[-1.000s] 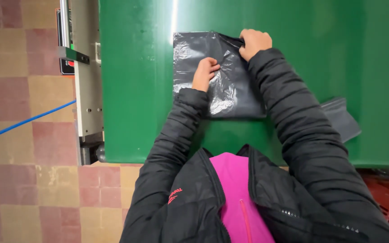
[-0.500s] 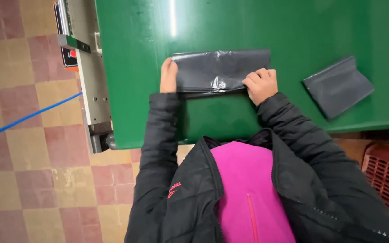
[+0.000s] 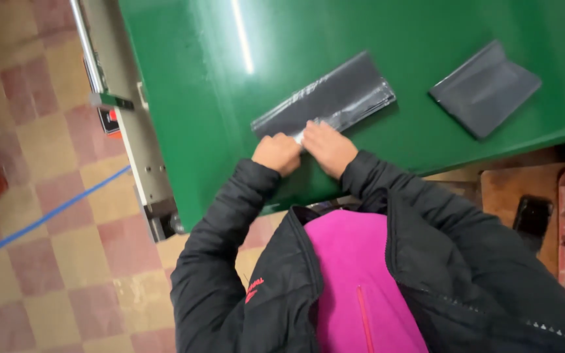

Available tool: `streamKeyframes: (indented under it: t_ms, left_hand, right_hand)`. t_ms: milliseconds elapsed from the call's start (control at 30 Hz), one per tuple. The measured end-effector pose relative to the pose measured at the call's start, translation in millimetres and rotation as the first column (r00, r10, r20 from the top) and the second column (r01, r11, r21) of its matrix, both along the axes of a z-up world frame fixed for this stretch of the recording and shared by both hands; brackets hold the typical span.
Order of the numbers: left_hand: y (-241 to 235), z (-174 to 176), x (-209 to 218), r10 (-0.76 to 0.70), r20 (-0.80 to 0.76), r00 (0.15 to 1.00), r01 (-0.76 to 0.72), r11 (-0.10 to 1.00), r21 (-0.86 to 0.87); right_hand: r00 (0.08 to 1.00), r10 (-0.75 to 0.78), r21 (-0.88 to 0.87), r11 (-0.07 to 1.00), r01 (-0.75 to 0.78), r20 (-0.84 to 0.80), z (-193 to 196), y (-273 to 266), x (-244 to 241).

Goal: Folding black plastic bags and placing them in a collection crate.

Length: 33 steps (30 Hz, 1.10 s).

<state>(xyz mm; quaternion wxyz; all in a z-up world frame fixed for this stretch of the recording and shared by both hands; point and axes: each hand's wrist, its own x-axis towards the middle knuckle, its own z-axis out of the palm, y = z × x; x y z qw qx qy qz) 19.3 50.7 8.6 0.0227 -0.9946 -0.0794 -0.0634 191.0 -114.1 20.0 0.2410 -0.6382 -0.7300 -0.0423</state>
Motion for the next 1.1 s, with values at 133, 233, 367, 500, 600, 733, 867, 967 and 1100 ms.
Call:
streamKeyframes:
  t_ms: [133,233,367,500,600,733,867,967,1100]
  left_hand:
    - [-11,18,42,-0.205,0.003,0.979,0.153,0.721,-0.676]
    - [18,-58,82,-0.08,-0.123,0.989,-0.112,0.132,-0.985]
    - [63,-193,116,0.163,-0.529,0.833,-0.432,-0.406,-0.805]
    - [20,-82,114,0.181,0.076,0.98,-0.048,0.598,-0.8]
    - [-4,-70,126,0.317,0.065,0.946,-0.231,0.802,-0.55]
    - [-22,-46,150,0.454,0.201,0.868,-0.355,0.851,-0.388]
    - [-31,-54,155,0.193,0.346,0.918,0.023,0.846,-0.532]
    - [-73,6,174,-0.02,0.436,0.9,0.297,0.76,-0.579]
    - [-128,18,264,0.167,0.338,0.926,0.149,0.661,-0.735]
  right_hand:
    - [0.913,0.067,-0.034,0.996,-0.088,-0.402,-53,-40,4]
    - [0.608,-0.133,-0.181,0.983,-0.018,-0.783,-107,-77,17]
    - [-0.286,-0.309,-0.362,0.919,0.155,-0.907,-124,-67,37]
    - [-0.624,-0.184,-0.396,0.892,0.219,-0.759,-103,-52,65]
    - [-0.724,-0.24,-0.495,0.855,0.158,-0.646,-125,-49,71]
    - [-0.665,-0.249,-0.5,0.839,0.214,-0.704,-158,-51,70]
    - [-0.168,-0.417,-0.431,0.688,0.583,-0.893,-157,-89,55]
    - [0.244,-0.416,-0.014,0.527,0.85,-0.876,-82,-135,78]
    - [0.24,-0.427,0.059,0.394,0.917,-0.872,-25,-163,137]
